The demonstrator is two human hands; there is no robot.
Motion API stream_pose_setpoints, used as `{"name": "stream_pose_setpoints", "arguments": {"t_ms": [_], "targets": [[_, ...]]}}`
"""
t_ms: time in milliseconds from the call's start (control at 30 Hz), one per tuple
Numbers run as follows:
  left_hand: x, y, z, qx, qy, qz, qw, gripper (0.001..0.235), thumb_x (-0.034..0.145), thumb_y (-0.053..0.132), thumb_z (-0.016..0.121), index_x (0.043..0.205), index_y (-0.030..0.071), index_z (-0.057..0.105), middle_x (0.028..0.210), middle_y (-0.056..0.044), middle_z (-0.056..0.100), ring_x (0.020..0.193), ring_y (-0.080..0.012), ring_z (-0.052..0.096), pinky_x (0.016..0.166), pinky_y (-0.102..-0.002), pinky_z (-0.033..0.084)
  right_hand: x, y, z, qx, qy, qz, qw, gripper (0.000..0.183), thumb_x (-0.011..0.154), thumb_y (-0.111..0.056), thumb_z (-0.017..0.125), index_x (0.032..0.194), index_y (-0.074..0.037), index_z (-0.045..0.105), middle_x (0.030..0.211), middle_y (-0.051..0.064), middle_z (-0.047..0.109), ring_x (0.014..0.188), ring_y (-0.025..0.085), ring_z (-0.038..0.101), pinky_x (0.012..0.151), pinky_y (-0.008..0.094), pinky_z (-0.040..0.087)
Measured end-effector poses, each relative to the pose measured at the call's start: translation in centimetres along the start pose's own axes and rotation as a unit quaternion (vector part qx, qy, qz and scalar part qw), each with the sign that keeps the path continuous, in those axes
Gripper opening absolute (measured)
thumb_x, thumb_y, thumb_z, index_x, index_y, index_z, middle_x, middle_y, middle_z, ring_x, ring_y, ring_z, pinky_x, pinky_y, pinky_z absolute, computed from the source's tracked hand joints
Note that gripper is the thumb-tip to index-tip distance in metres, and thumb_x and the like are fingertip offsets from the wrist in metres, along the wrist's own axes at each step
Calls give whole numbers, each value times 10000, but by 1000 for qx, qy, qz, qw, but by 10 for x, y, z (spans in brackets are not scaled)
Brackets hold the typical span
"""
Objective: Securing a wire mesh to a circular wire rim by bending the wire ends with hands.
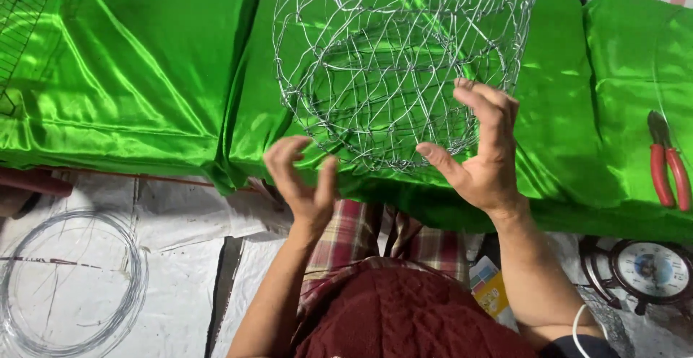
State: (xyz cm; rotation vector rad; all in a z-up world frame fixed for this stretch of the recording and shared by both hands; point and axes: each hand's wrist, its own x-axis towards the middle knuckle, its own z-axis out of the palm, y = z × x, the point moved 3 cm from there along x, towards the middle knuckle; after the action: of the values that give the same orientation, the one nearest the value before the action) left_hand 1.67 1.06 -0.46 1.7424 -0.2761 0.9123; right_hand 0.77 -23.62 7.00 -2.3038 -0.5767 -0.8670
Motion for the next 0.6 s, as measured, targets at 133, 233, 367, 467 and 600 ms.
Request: {"name": "stream_pose_setpoints", "arguments": {"t_ms": [133, 233, 367, 467, 600], "targets": [[9, -22, -8, -113, -34, -225, 967, 487, 1026, 314, 526, 1432, 63, 429, 1400, -161, 487, 1272, -323, 516, 1028, -449, 512, 9, -13, 18, -33, 15, 15, 999, 781, 932, -426, 800, 1484, -36, 409, 1242, 137, 531, 1149, 292, 501, 1045, 451, 428], [15, -24, 2, -100, -96, -218, 966, 572, 1037, 405, 485, 1511, 103, 379, 1470, -190, 423, 1309, -322, 465, 1075, -488, 446, 16, -20, 37, -98, 75, 66, 990, 877, 963, -647, 641, 1546, -60, 352, 1109, 100, 583, 1059, 263, 543, 1045, 452, 362], [21, -17, 1, -135, -90, -246, 956, 560, 1040, 411, 554, 1494, 111, 421, 1462, -175, 436, 1232, -386, 532, 1048, -516, 446, 25, -11, 50, -54, 182, 67, 980, 641, 975, -516, 670, 1420, -77, 526, 907, 42, 542, 861, 214, 488, 964, 423, 321], [23, -18, -2, -158, -69, -261, 950, 606, 1058, 497, 526, 1513, 118, 396, 1456, -270, 413, 1270, -503, 522, 1087, -630, 407, 20, 11, 53, 25, 238, 34, 970, 352, 955, -287, 799, 1203, -54, 711, 828, 25, 584, 724, 184, 466, 864, 380, 331], [10, -63, -18, -147, -6, -238, 960, 510, 1104, 509, 380, 1476, 161, 361, 1409, -203, 456, 1124, -380, 655, 984, -513, 522, 23, 18, 39, 101, 273, 46, 956, 151, 941, -133, 814, 1057, -48, 767, 885, 84, 655, 714, 167, 456, 815, 332, 409]]}}
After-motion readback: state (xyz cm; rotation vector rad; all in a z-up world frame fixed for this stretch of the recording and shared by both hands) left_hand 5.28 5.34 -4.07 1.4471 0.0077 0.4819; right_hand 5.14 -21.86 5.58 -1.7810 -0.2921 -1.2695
